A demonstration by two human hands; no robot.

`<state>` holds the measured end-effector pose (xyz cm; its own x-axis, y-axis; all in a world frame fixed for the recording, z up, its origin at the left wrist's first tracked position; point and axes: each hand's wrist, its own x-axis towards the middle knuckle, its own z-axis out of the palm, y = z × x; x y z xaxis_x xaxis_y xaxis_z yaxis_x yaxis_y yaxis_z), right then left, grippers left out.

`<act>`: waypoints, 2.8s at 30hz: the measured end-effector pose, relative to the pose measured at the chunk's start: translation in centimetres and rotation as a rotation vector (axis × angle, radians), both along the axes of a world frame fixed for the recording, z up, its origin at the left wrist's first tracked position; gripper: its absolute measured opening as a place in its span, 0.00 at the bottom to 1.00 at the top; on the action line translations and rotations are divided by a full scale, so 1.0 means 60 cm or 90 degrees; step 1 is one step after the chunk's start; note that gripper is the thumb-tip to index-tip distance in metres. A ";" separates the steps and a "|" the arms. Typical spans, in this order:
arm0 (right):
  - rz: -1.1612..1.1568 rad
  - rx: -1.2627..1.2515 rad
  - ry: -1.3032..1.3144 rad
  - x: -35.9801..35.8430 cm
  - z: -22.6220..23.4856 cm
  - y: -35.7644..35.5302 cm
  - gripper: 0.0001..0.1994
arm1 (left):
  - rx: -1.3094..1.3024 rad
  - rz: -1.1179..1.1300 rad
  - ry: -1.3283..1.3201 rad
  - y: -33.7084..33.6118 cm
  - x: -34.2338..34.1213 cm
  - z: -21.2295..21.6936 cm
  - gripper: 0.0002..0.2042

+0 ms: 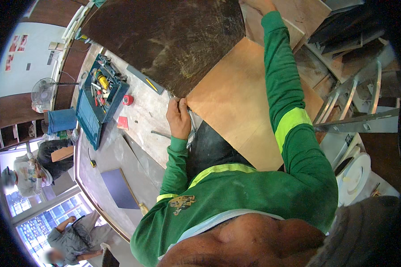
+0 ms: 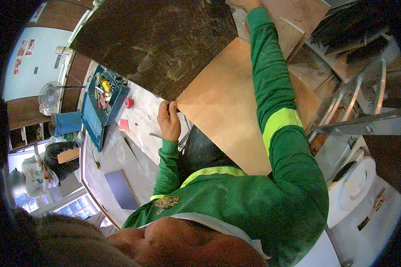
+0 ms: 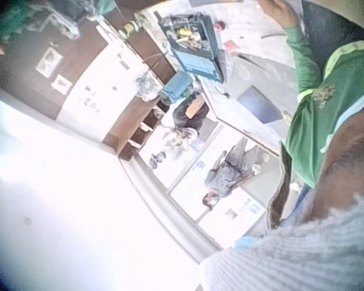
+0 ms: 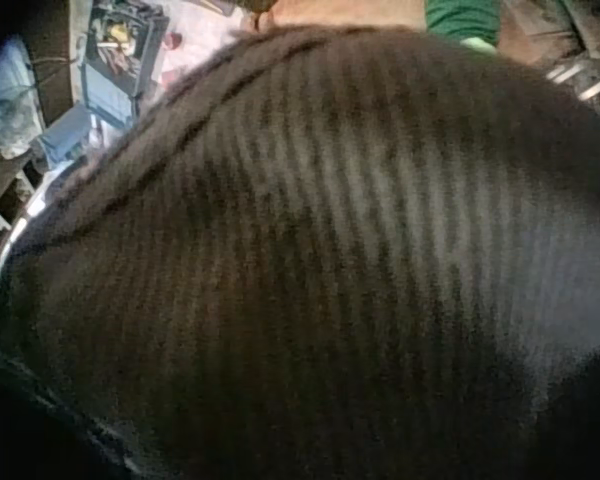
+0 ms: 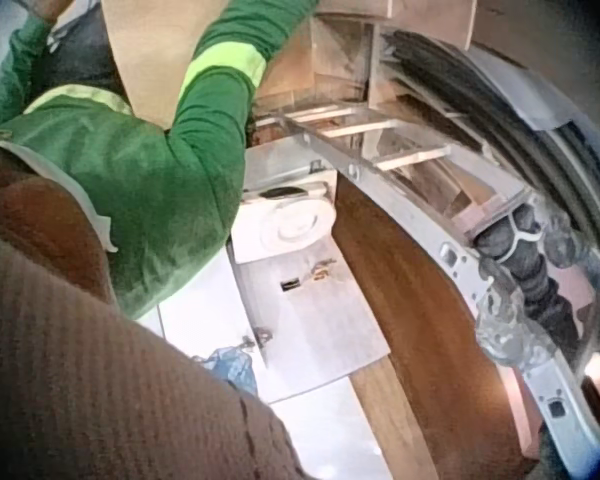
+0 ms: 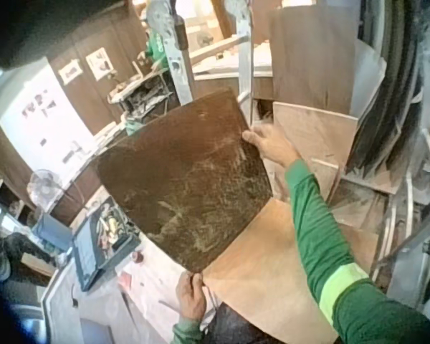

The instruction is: The person aligns and fits a dark grey panel into a wooden cabinet frame. They repeatedly adjust the panel's position, checking alignment with the frame and other components. The person also handles a light-colored wooden board, positioning it within the structure.

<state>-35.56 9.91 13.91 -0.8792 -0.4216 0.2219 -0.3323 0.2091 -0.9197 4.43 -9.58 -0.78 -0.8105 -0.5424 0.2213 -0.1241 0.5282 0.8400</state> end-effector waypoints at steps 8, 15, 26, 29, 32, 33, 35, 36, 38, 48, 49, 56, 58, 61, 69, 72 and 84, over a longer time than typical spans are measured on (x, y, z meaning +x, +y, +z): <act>0.120 0.079 -0.042 -0.028 -0.231 0.105 0.22 | -0.061 -0.012 -0.020 0.009 0.004 -0.009 0.07; 0.277 -0.202 -0.331 0.018 -0.284 0.234 0.21 | 0.003 -0.044 -0.017 0.040 -0.006 0.036 0.08; 0.072 0.264 -0.227 0.116 -0.197 0.230 0.30 | -0.127 -0.058 -0.019 0.027 -0.004 0.001 0.12; 0.140 0.160 -0.123 0.095 -0.216 0.218 0.29 | -0.048 -0.063 0.007 0.038 -0.004 0.011 0.12; 0.015 0.168 -0.004 0.076 -0.272 0.202 0.36 | -0.102 -0.046 -0.002 0.025 0.002 -0.017 0.13; 0.009 0.170 -0.003 0.077 -0.272 0.195 0.37 | -0.077 -0.037 -0.012 0.026 0.002 -0.016 0.13; 0.016 0.125 -0.068 0.081 -0.273 0.180 0.38 | -0.026 -0.022 -0.031 0.030 0.003 -0.014 0.14; 0.017 0.101 -0.100 0.081 -0.274 0.176 0.38 | 0.001 -0.023 -0.025 0.033 0.001 -0.007 0.14; 0.021 0.114 -0.110 0.071 -0.277 0.177 0.39 | 0.055 -0.025 -0.013 0.040 -0.003 0.006 0.14; 0.076 0.064 -0.152 0.096 -0.233 0.177 0.43 | 0.085 -0.036 0.065 0.022 0.006 -0.030 0.12; 0.083 0.044 -0.179 0.093 -0.235 0.181 0.43 | 0.074 -0.051 0.065 0.013 0.007 -0.033 0.12; 0.081 -0.029 -0.338 0.082 -0.240 0.204 0.35 | 0.086 -0.051 0.080 0.019 0.010 -0.024 0.12; 0.076 -0.034 -0.331 0.087 -0.243 0.201 0.33 | 0.108 -0.054 0.078 0.020 0.011 -0.021 0.12; 0.055 -0.034 -0.294 0.096 -0.236 0.192 0.31 | 0.154 -0.087 0.056 -0.006 0.022 -0.034 0.12; 0.115 -0.076 -0.171 0.057 -0.293 0.193 0.20 | 0.219 -0.172 0.021 -0.029 0.031 -0.024 0.09; 0.177 0.013 -0.128 0.068 -0.260 0.176 0.21 | 0.244 -0.164 0.039 -0.030 0.043 -0.028 0.08; 0.125 -0.051 -0.241 0.084 -0.270 0.182 0.25 | 0.181 -0.098 0.096 -0.018 0.046 -0.051 0.09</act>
